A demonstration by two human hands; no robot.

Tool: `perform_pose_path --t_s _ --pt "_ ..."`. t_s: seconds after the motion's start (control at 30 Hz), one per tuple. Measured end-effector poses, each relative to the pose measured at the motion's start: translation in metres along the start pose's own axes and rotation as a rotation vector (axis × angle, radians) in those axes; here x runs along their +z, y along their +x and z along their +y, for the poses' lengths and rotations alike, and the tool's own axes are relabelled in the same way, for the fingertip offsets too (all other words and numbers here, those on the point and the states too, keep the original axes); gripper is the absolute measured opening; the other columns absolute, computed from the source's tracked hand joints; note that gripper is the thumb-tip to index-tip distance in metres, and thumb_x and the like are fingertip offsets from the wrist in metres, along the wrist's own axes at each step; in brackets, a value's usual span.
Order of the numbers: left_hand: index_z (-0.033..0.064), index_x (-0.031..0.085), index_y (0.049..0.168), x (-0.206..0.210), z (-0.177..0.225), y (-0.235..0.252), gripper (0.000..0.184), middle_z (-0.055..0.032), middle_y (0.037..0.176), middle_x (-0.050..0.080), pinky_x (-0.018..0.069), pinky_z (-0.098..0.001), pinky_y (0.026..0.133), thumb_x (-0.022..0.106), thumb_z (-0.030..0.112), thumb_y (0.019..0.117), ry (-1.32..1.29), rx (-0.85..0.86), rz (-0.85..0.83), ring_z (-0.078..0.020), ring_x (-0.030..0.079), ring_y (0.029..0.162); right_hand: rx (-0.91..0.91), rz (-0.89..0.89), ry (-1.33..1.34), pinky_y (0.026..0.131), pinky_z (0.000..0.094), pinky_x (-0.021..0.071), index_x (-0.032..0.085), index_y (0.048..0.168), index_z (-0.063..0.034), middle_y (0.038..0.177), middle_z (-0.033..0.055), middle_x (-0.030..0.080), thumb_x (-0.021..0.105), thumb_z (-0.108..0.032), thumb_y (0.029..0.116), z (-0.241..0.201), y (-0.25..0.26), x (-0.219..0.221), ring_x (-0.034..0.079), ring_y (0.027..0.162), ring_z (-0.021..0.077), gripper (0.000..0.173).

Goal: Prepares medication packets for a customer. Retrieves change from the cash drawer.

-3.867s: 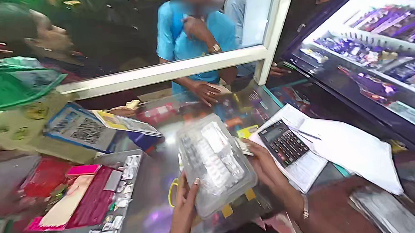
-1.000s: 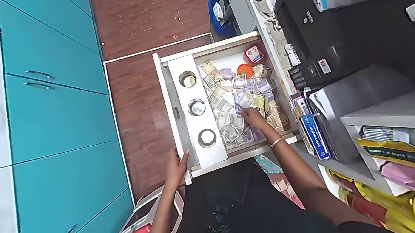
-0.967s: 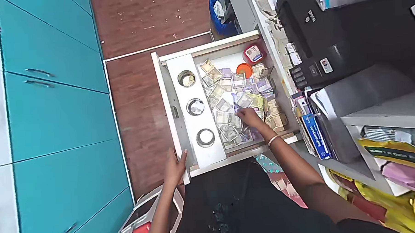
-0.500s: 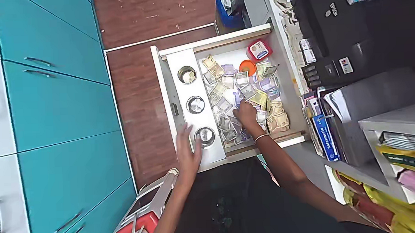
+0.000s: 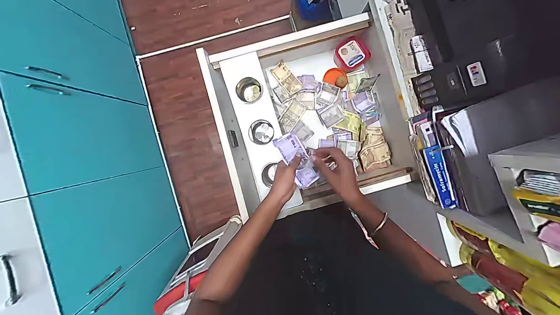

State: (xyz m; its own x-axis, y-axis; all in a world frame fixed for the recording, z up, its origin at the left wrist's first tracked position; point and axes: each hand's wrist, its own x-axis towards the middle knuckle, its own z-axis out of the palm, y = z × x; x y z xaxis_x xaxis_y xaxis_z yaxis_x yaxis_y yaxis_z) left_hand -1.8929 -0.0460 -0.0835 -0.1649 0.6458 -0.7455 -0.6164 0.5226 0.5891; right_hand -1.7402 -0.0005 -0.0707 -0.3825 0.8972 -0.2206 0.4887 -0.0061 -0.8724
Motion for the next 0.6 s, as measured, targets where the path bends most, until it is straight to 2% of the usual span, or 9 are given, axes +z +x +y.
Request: perform_pose_path --t_s 0.07,0.1,0.17,0.23,0.3,0.4,0.47,0.53,0.6 --pt "-0.0062 0.055 0.126 -0.004 -0.001 -0.005 0.029 -0.0144 0.105 0.071 0.0611 -0.0380 0.087 0.062 0.007 0.1005 0.125 0.039 -0.056 -0.0201 0.072 0.094 0.228 -0.018 0.251 0.086 0.0368 0.0544 0.055 0.133 0.0003 0.121 0.0171 0.062 0.076 -0.030 0.0912 0.012 0.006 -0.003 0.063 0.106 0.0223 0.056" --pt "-0.0065 0.056 0.125 -0.005 -0.003 -0.007 0.032 -0.0141 0.106 0.072 0.0611 -0.0374 0.088 0.066 0.005 0.0971 0.173 0.041 -0.085 -0.0197 0.072 0.095 0.326 -0.058 0.369 0.087 0.0350 0.0559 0.056 0.130 0.0002 0.121 0.0154 0.063 0.078 -0.024 0.0899 0.014 0.008 -0.002 0.064 0.106 0.0197 0.052" --pt "-0.0064 0.060 0.121 -0.004 -0.004 -0.011 0.031 -0.0125 0.105 0.073 0.0607 -0.0358 0.089 0.070 0.003 0.0934 0.232 0.031 -0.118 -0.0177 0.072 0.095 0.444 -0.054 0.568 0.075 0.0278 0.0570 0.063 0.107 0.0012 0.097 0.0082 0.069 0.074 -0.011 0.0921 0.015 0.009 0.006 0.066 0.083 0.0114 0.023" --pt "-0.0056 0.060 0.122 -0.002 -0.003 -0.014 0.029 -0.0115 0.105 0.073 0.0605 -0.0353 0.090 0.068 0.007 0.0964 0.232 0.018 -0.140 -0.0169 0.072 0.096 0.448 0.002 0.697 0.069 0.0267 0.0578 0.057 0.098 0.0004 0.083 0.0052 0.066 0.062 -0.003 0.0986 0.017 0.010 0.007 0.065 0.071 0.0103 0.006" --pt "-0.0040 0.056 0.128 -0.003 0.001 -0.019 0.032 -0.0113 0.109 0.072 0.0598 -0.0363 0.091 0.058 0.017 0.1043 0.230 -0.004 -0.164 -0.0171 0.072 0.099 0.425 0.003 0.726 0.075 0.0297 0.0598 0.052 0.105 -0.0018 0.088 0.0053 0.065 0.056 -0.004 0.1030 0.017 0.011 0.004 0.067 0.077 0.0118 0.005" --pt "-0.0040 0.060 0.124 -0.008 0.002 -0.019 0.030 -0.0105 0.108 0.073 0.0597 -0.0357 0.092 0.060 0.018 0.1034 0.307 0.059 -0.161 -0.0154 0.072 0.099 0.362 -0.127 0.614 0.085 0.0309 0.0576 0.058 0.118 0.0018 0.102 0.0084 0.067 0.069 -0.011 0.0946 0.015 0.006 0.004 0.067 0.092 0.0133 0.029" --pt "-0.0032 0.067 0.110 -0.007 0.001 -0.016 0.021 -0.0072 0.096 0.075 0.0607 -0.0331 0.086 0.070 0.011 0.0948 0.378 0.131 -0.118 -0.0122 0.072 0.089 0.362 -0.139 0.596 0.085 0.0304 0.0576 0.064 0.107 0.0002 0.097 0.0075 0.070 0.077 -0.014 0.0892 0.013 0.004 0.010 0.068 0.091 0.0130 0.026" --pt "-0.0021 0.069 0.107 -0.007 0.002 -0.014 0.023 -0.0070 0.093 0.075 0.0611 -0.0331 0.085 0.076 0.013 0.0910 0.419 0.129 -0.092 -0.0121 0.073 0.088 0.364 -0.068 0.644 0.081 0.0303 0.0581 0.067 0.099 0.0013 0.090 0.0075 0.071 0.073 -0.009 0.0926 0.014 0.007 0.014 0.068 0.085 0.0128 0.014" --pt "-0.0027 0.068 0.109 -0.010 0.005 -0.014 0.023 -0.0079 0.094 0.075 0.0615 -0.0343 0.084 0.070 0.017 0.0968 0.406 0.103 -0.108 -0.0137 0.073 0.086 0.373 -0.034 0.669 0.083 0.0298 0.0591 0.069 0.105 0.0039 0.092 0.0087 0.073 0.066 -0.007 0.0981 0.014 0.009 0.014 0.070 0.085 0.0123 0.013"
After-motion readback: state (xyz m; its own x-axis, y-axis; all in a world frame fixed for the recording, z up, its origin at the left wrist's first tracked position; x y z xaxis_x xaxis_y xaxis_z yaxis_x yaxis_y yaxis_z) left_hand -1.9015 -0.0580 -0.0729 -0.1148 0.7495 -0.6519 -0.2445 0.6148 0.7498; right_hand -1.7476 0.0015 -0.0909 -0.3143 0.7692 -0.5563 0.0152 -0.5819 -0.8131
